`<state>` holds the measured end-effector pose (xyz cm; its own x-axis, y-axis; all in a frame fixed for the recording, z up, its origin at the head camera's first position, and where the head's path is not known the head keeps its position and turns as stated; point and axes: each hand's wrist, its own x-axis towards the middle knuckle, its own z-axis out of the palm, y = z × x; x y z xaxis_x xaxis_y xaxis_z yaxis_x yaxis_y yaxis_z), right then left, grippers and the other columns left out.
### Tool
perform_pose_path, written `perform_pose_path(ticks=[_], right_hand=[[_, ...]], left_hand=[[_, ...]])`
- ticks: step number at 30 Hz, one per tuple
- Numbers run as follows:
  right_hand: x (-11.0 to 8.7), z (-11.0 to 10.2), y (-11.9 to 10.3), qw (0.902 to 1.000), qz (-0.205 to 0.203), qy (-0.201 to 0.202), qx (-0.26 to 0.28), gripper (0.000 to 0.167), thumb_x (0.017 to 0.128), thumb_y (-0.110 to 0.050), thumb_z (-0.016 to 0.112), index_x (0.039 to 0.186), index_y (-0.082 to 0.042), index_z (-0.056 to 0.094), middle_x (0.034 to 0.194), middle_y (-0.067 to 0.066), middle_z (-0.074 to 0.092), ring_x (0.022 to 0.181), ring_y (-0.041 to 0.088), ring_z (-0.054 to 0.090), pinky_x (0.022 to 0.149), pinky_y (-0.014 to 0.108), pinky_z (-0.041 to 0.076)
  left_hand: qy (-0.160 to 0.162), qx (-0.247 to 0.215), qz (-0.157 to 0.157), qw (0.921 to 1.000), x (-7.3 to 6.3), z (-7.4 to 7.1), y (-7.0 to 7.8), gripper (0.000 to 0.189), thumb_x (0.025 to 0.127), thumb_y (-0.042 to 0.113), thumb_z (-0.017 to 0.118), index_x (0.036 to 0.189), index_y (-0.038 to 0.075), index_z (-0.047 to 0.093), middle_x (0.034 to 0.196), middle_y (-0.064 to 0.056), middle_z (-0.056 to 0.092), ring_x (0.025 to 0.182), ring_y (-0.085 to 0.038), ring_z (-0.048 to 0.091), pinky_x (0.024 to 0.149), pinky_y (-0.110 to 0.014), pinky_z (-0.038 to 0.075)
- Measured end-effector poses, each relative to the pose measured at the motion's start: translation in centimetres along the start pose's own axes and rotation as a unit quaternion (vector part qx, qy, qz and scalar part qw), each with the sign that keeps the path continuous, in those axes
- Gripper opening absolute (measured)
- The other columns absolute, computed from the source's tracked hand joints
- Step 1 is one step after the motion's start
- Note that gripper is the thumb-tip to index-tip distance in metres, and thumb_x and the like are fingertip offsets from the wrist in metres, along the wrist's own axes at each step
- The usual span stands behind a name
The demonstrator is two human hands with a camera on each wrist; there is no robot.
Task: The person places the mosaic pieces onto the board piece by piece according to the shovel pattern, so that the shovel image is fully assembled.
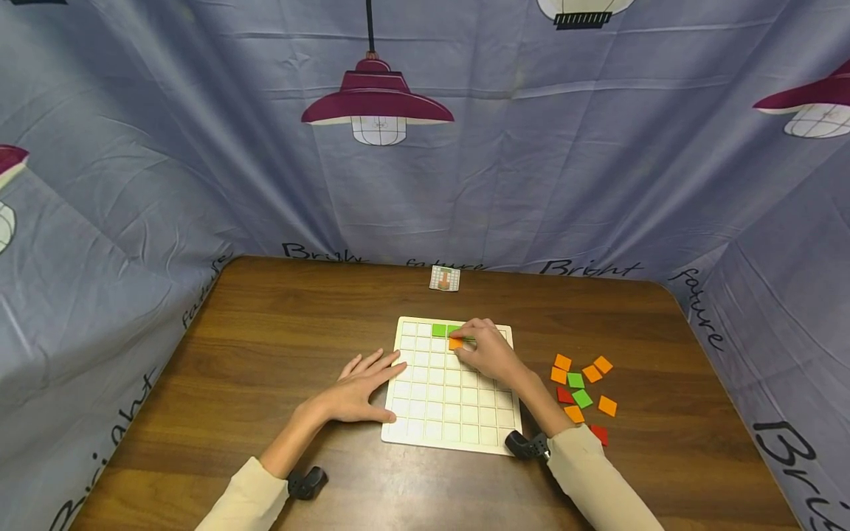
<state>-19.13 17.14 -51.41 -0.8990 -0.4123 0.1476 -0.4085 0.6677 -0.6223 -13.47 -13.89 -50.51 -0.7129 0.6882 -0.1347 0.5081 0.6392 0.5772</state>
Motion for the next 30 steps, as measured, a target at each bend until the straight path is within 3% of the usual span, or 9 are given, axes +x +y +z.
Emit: perform_pose_path(ticks=[7, 17, 24, 30], right_hand=[[0.1, 0.1, 0.0, 1.0000, 0.002, -0.004, 0.002, 0.030, 0.086, -0.012, 0.077, 0.116, -0.008, 0.075, 0.110, 0.003, 0.064, 0.104, 0.024, 0.050, 0.083, 0.040, 0.047], [-0.3, -0.1, 0.3, 1.0000, 0.003, 0.006, 0.000, 0.029, 0.086, -0.014, 0.077, 0.115, -0.011, 0.076, 0.110, 0.003, 0.065, 0.105, 0.025, 0.051, 0.087, 0.044, 0.045], [-1.1, -2.0, 0.8, 0.9996, 0.014, 0.018, 0.019, 0.027, 0.089, -0.014, 0.075, 0.115, -0.009, 0.076, 0.112, 0.005, 0.064, 0.104, 0.025, 0.051, 0.084, 0.043, 0.045], [-2.3, -4.2, 1.6, 0.9988, 0.004, 0.049, 0.003, 0.027, 0.088, -0.010, 0.076, 0.115, -0.005, 0.075, 0.112, 0.008, 0.065, 0.107, 0.031, 0.052, 0.086, 0.050, 0.046]], left_hand=[[-0.002, -0.002, -0.001, 1.0000, 0.1, 0.0, 0.0, 0.090, 0.086, 0.050, 0.072, 0.159, 0.017, 0.031, 0.166, -0.005, 0.017, 0.151, -0.034, 0.007, 0.115, -0.062, 0.001], [-0.005, 0.000, -0.006, 1.0000, 0.2, 0.2, -0.2, 0.090, 0.086, 0.052, 0.071, 0.159, 0.019, 0.030, 0.166, -0.003, 0.016, 0.151, -0.033, 0.006, 0.115, -0.061, 0.001], [0.001, -0.005, 0.002, 1.0000, 0.1, 0.2, -0.2, 0.089, 0.086, 0.050, 0.071, 0.159, 0.017, 0.031, 0.166, -0.005, 0.017, 0.151, -0.034, 0.006, 0.115, -0.062, 0.000], [0.001, -0.005, 0.002, 1.0000, 0.1, 0.1, -0.1, 0.089, 0.087, 0.051, 0.071, 0.159, 0.017, 0.031, 0.165, -0.005, 0.017, 0.151, -0.034, 0.006, 0.115, -0.062, 0.000]])
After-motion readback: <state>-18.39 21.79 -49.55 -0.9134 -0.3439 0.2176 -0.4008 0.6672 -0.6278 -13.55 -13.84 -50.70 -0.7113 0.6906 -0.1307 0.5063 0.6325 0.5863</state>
